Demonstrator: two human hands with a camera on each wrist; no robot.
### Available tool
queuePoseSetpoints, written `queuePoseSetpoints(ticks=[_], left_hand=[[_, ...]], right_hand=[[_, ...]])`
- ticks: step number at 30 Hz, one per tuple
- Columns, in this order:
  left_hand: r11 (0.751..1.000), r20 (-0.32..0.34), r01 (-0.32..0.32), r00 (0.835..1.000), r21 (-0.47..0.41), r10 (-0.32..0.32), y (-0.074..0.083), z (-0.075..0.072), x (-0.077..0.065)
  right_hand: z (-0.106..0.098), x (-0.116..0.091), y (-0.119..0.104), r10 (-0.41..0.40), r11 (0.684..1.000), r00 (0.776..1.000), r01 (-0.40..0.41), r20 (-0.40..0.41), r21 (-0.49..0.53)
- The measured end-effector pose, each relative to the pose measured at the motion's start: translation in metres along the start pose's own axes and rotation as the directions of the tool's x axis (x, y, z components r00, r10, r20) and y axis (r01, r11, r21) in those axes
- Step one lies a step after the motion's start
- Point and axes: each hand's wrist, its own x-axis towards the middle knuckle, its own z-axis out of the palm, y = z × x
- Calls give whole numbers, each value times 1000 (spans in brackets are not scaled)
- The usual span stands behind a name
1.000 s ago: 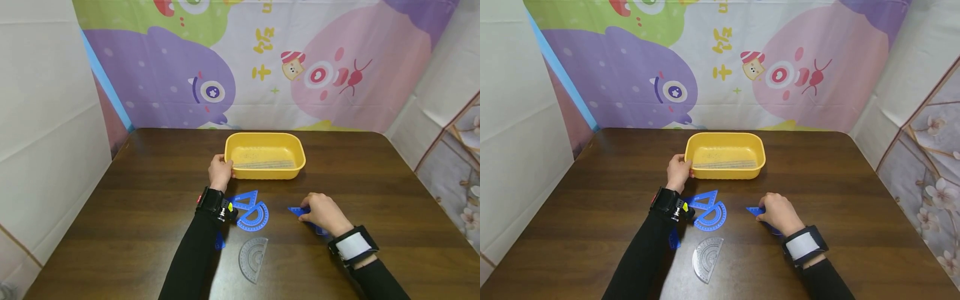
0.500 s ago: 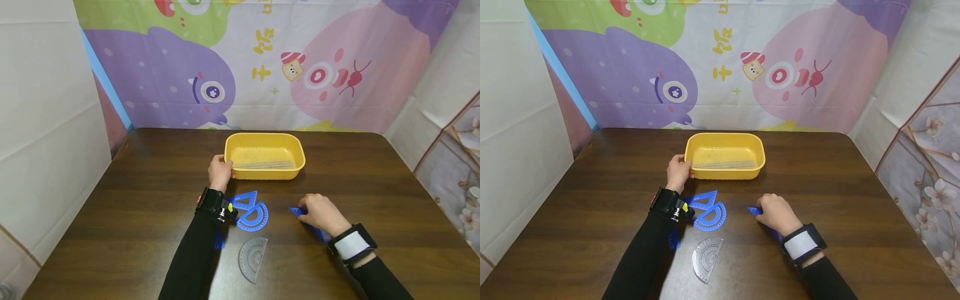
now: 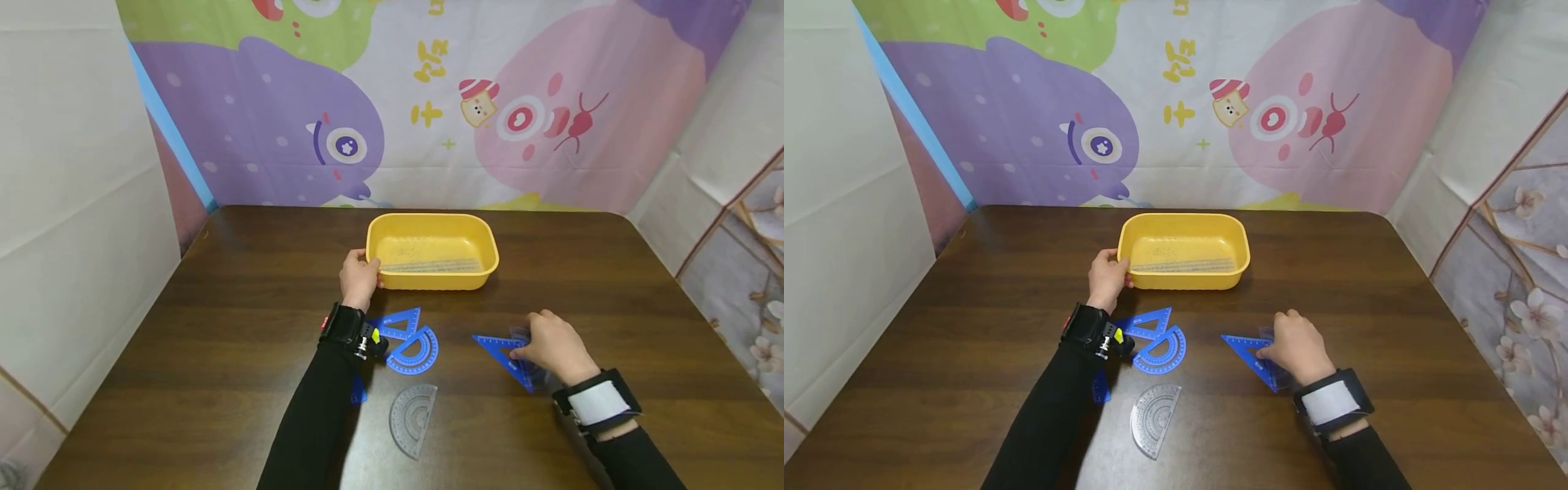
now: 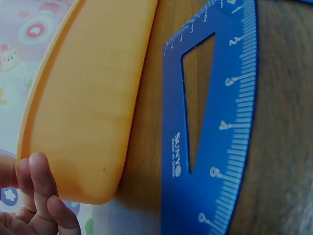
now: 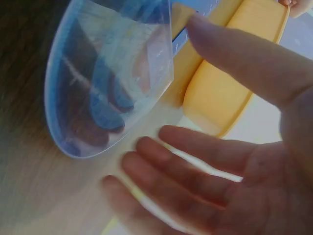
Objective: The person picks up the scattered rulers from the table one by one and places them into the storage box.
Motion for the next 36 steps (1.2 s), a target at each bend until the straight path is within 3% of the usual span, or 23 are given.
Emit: queuePoseSetpoints(ticks=[9,14,24,36], left_hand=[[1000,-5,-5,1000,21,5,-1,0,1],[999,-15,-15,1000,29,15,0,1,1],[1000,-9,0,1000,17,0,-2,0,1],[1000,0,-1,1000,-25,1,-1,-1,1]], right_hand=[[-4,-7,-3,165,986,980,-166,111,-1],[-6,-8,-5,213,977,967,-214,137,-4],[-5,0,-7,199,980,963,-198,182,-24],[-6,9,-9,124,992,988,-124,91,-4]])
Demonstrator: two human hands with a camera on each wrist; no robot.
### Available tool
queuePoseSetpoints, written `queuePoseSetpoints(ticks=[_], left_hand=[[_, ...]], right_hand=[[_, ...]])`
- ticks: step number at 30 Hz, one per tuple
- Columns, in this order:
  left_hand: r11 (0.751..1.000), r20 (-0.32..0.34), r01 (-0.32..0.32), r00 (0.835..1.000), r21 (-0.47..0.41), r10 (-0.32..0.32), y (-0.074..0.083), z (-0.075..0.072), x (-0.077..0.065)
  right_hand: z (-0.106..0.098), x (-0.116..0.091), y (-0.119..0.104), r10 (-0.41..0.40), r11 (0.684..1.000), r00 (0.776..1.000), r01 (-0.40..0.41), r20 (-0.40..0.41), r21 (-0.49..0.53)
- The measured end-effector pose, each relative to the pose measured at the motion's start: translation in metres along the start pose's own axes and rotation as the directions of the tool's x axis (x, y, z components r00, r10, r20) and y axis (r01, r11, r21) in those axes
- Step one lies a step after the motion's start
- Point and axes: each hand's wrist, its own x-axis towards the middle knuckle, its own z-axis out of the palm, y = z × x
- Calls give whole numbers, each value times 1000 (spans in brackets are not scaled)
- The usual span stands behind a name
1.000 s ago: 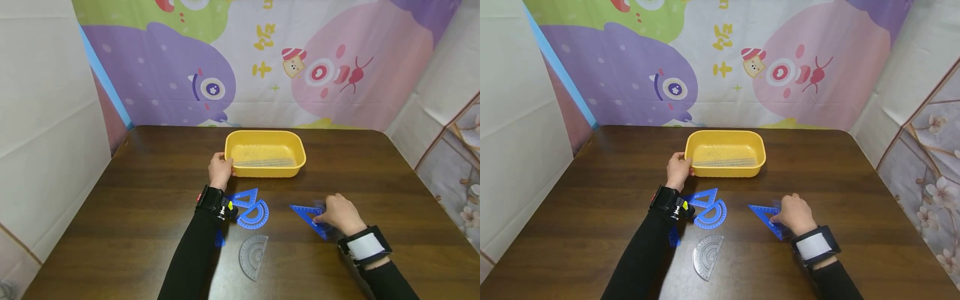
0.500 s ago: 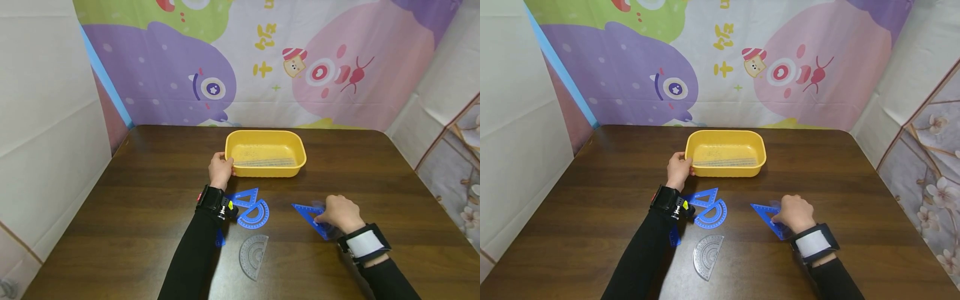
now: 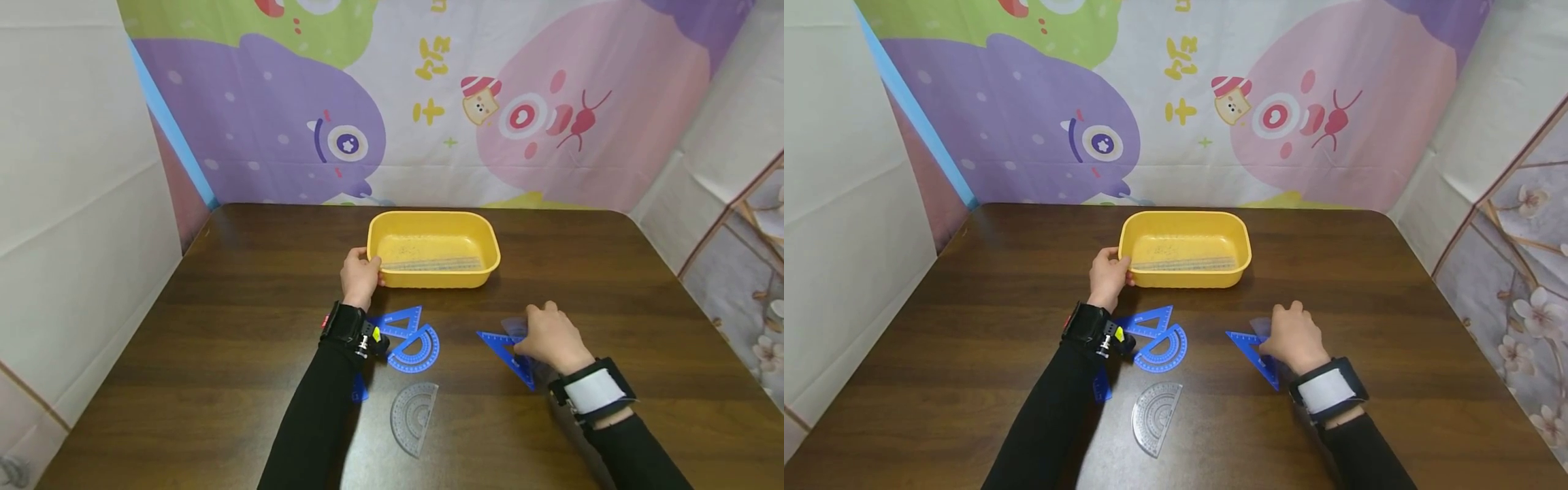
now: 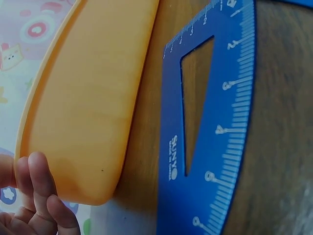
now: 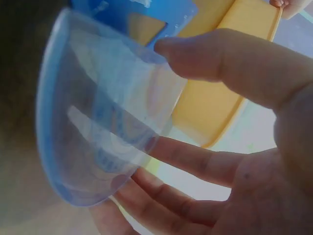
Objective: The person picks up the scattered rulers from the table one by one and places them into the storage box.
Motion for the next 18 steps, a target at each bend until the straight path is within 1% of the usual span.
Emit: queuePoseSetpoints(ticks=[2,6,11,14,18], left_hand=[[1000,1,1,1000,-16,-1,1,0,0],[1000,4,5,1000,-28,-5,2,-1,0],[1000,6,-2,1000,-29,3,1,0,0],[999,10,6,1000,-36,-6,0,0,0],[999,17,18,1000,-44,-17,-1,1,-1]], right_hand=[[-2,2,-1,-13,1000,1000,14,-23,5],[-8,6,-4,-50,999,994,50,-98,-2],[-14,11,-10,-93,996,976,94,-199,-3],[-17,14,-14,-102,994,968,108,-230,12],[-20,18,-19,-104,992,963,118,-247,41]])
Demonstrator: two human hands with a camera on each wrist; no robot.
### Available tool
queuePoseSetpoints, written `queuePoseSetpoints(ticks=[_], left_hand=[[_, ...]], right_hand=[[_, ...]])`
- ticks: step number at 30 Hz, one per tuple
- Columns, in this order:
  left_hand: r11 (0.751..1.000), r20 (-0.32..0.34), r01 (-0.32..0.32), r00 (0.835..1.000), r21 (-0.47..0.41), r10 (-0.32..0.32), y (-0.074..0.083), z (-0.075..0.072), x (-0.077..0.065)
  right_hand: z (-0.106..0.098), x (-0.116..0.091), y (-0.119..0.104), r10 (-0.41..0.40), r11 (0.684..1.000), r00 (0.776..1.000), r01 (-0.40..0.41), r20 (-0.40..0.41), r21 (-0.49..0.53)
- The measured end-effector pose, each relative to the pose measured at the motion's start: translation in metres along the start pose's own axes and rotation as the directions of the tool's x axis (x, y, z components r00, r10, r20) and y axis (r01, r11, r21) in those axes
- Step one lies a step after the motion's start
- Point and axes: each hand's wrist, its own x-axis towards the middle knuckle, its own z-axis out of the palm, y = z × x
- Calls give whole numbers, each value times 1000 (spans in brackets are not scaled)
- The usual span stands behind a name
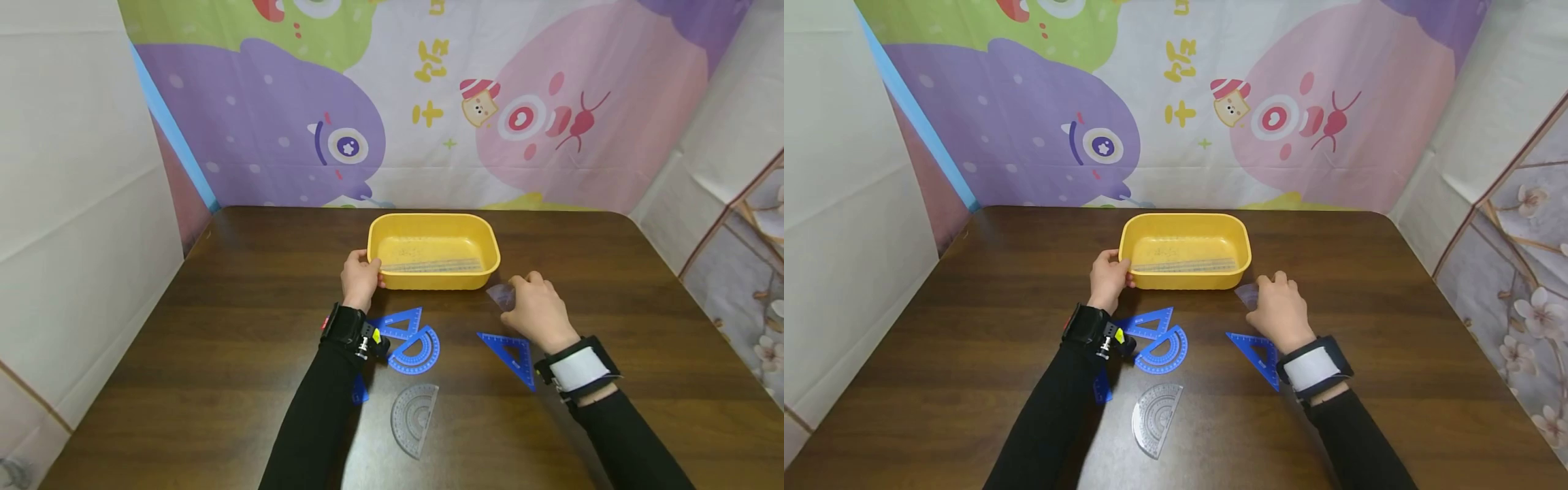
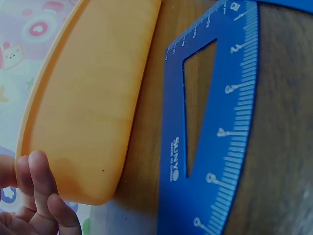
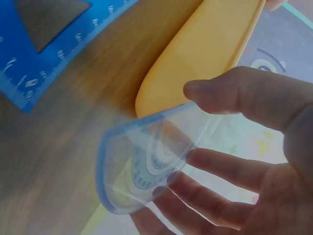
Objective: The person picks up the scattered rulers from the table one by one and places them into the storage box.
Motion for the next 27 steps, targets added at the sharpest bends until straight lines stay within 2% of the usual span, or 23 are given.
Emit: queuePoseSetpoints(ticks=[13,21,27], left_hand=[[1000,11,-3,1000,-13,3,0,-1,-2],[1000,5,-6,1000,-17,6,-1,-1,-2],[1000,4,-10,1000,-18,10,-2,-1,-1]], right_hand=[[3,8,-12,-7,998,1000,8,-22,67],[8,14,-20,-46,994,989,60,-139,95],[12,22,-26,-81,990,979,101,-186,102]])
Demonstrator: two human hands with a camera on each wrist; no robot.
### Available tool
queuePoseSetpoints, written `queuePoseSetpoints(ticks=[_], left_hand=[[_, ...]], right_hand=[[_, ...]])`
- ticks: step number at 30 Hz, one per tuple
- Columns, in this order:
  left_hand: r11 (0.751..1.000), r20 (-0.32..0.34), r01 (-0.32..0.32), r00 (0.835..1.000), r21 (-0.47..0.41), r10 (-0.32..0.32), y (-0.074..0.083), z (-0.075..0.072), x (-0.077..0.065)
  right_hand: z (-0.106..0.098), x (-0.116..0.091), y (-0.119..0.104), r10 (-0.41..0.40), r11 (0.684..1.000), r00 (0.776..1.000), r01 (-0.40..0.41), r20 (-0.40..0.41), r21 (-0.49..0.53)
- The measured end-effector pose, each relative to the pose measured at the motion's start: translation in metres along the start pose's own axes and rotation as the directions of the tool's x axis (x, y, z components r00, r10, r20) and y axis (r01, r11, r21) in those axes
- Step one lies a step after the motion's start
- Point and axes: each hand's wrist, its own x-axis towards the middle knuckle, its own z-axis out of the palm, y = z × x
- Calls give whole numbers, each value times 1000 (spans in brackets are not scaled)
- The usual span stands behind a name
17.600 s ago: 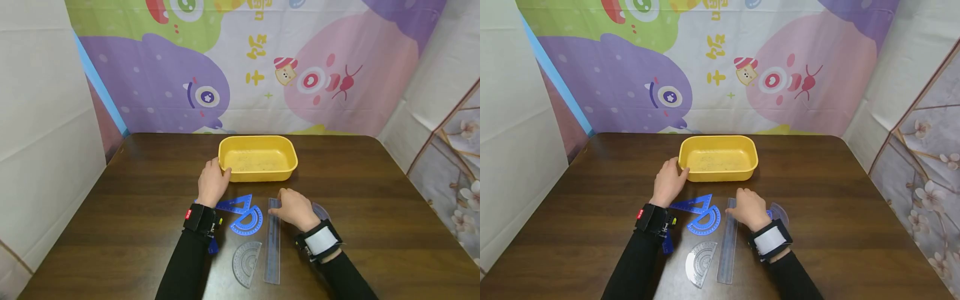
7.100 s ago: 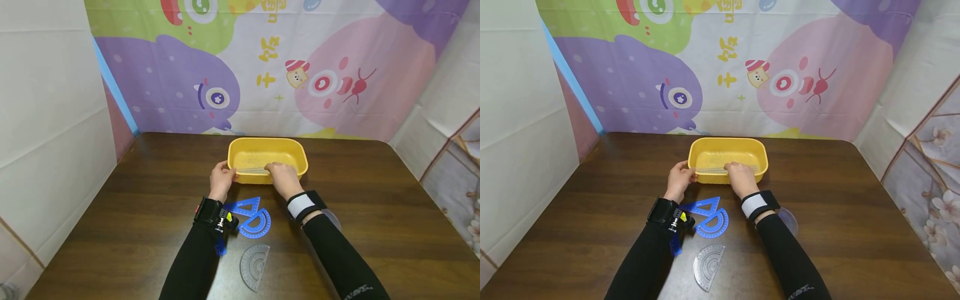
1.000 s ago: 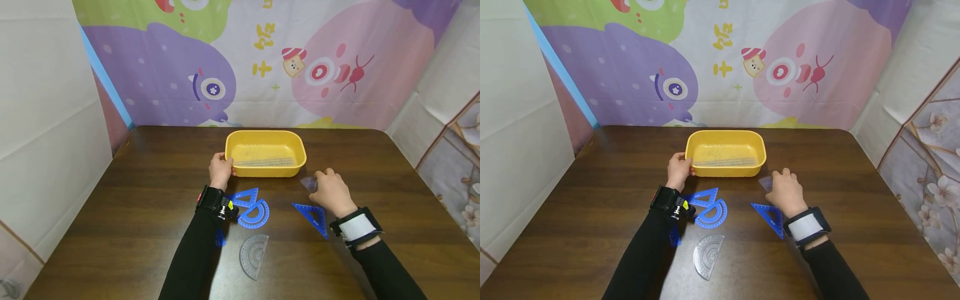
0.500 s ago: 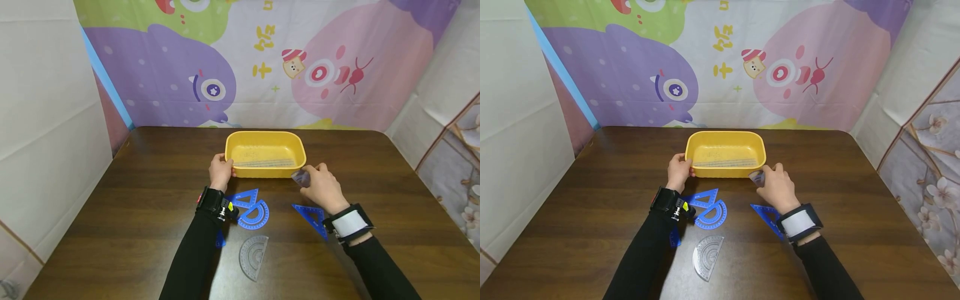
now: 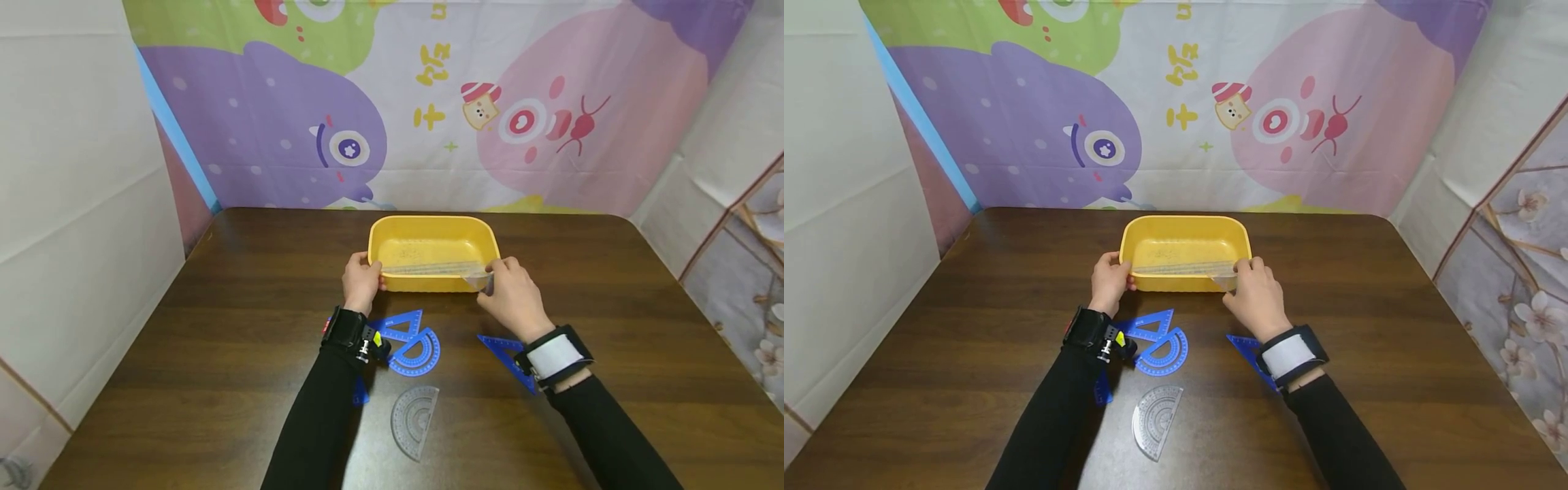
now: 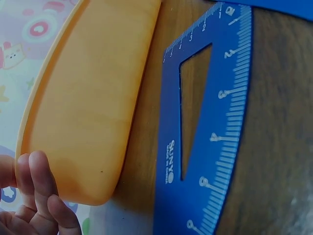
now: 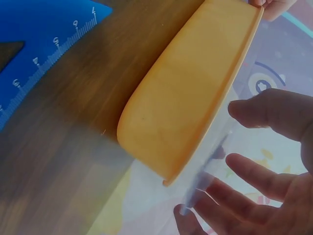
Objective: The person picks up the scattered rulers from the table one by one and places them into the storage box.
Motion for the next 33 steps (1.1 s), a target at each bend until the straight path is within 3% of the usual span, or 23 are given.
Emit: queuePoseSetpoints(ticks=[12,33], left_hand=[[1000,-5,-4,1000,19,5,-1,0,0],[999,-12,-42,999,24,42,-2,0,-3]], right_hand=[[10,15,-10,-12,999,1000,12,-8,40],[32,29,-18,-127,990,989,131,-77,43]])
